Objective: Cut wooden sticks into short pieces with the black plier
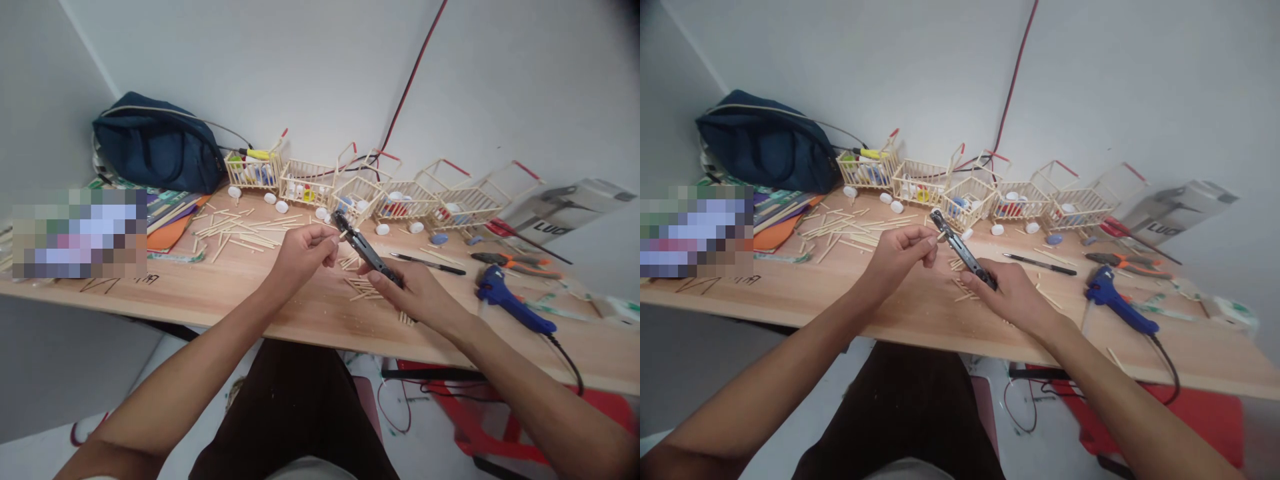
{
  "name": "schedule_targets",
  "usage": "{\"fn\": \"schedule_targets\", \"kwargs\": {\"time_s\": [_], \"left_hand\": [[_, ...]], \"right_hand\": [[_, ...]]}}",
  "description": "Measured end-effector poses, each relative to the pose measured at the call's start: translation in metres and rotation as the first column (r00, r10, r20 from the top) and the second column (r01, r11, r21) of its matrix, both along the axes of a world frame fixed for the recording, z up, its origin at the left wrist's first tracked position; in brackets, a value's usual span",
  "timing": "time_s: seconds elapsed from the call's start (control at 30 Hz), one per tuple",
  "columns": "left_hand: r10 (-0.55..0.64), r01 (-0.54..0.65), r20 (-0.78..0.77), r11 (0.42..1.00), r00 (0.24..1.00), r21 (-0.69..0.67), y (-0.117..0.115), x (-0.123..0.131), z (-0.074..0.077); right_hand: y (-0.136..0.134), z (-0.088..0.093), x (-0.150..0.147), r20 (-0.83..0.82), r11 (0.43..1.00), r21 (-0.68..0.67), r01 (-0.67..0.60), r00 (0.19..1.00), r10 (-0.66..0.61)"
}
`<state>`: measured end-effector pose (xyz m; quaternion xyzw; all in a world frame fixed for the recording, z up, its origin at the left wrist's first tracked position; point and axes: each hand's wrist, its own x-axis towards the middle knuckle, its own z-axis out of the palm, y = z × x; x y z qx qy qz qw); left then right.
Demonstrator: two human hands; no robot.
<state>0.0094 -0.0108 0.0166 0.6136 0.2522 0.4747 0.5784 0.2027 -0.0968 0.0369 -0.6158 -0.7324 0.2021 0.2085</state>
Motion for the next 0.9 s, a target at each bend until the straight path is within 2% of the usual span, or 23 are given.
{"fn": "schedule_targets", "kwargs": {"time_s": [0.2, 0.47, 0.9], "left_hand": [[0.001, -0.001, 0.017, 1.0, 1.0, 0.014, -0.001, 0.0, 0.001], [0.009, -0.009, 0.011, 1.0, 1.0, 0.029, 0.0, 0.0, 0.001], [-0.004, 0.004, 0.0, 1.0, 1.0, 0.024, 0.001, 0.0, -0.001]], "right_hand": [[0.003, -0.002, 0.008, -0.029, 0.996, -0.055, -0.073, 0.997, 0.072], [0.001, 0.005, 0.001, 0.062, 1.0, 0.01, -0.025, 0.998, 0.025], [-0.001, 0.002, -0.003, 0.009, 0.999, 0.038, 0.004, 1.0, -0.004]]}}
